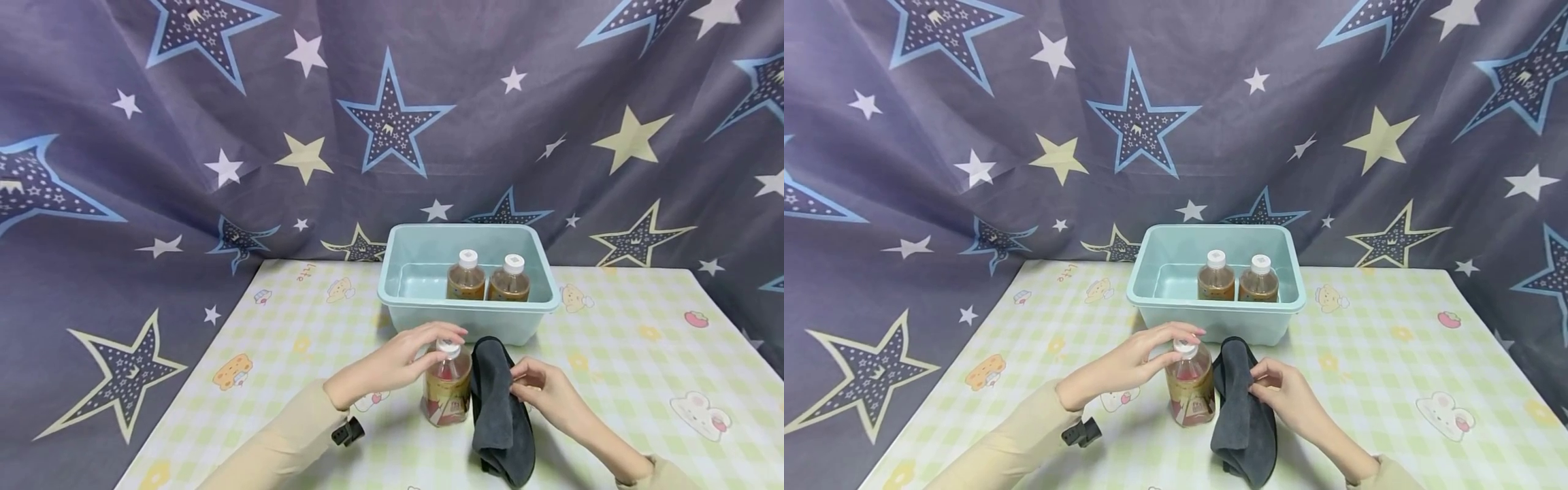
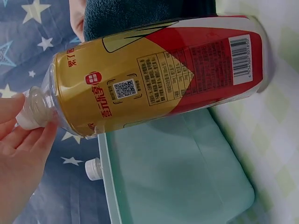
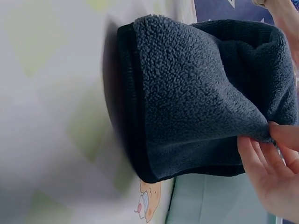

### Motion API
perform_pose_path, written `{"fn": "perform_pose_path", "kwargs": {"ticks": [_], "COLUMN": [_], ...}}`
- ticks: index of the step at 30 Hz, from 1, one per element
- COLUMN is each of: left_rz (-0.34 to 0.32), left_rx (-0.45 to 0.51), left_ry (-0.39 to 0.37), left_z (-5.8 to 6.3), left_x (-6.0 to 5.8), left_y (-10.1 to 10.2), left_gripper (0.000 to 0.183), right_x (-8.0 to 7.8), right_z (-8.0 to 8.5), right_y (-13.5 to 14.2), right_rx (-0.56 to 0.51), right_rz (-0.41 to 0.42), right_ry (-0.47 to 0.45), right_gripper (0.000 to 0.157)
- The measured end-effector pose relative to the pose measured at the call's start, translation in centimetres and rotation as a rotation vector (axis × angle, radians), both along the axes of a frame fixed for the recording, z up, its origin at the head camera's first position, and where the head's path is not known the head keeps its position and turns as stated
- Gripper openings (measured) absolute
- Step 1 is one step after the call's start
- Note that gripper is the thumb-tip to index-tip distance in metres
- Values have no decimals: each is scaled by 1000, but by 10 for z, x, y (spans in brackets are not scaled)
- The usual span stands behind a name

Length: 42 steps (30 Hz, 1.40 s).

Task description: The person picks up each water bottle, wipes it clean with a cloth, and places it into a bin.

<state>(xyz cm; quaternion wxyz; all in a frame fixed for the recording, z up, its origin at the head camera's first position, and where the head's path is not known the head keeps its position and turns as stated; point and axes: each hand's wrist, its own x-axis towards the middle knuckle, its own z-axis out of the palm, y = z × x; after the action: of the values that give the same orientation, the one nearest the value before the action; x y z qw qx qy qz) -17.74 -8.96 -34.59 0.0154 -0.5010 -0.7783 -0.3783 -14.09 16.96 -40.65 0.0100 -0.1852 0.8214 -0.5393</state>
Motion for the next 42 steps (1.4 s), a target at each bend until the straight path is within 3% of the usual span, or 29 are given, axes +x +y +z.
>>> {"fn": "perform_pose_path", "kwargs": {"ticks": [7,14,17,26,42], "left_rz": [-8,156,198,154,154], "left_rx": [26,169,213,230,188], "left_ry": [-34,84,109,154,185], "left_z": [-1,-8,-10,-11,-10], "left_x": [-2,-2,-2,-2,-1], "left_y": [0,6,8,7,8], "left_gripper": [24,24,24,23,20], "right_x": [0,0,0,1,1], "right_z": [3,5,5,7,31], "right_y": [-1,-2,-2,-2,-19], "right_rx": [-7,-2,-7,-32,10], "right_rz": [6,1,5,15,-96], "right_ry": [35,55,77,82,42], "right_gripper": [9,10,10,10,12]}}
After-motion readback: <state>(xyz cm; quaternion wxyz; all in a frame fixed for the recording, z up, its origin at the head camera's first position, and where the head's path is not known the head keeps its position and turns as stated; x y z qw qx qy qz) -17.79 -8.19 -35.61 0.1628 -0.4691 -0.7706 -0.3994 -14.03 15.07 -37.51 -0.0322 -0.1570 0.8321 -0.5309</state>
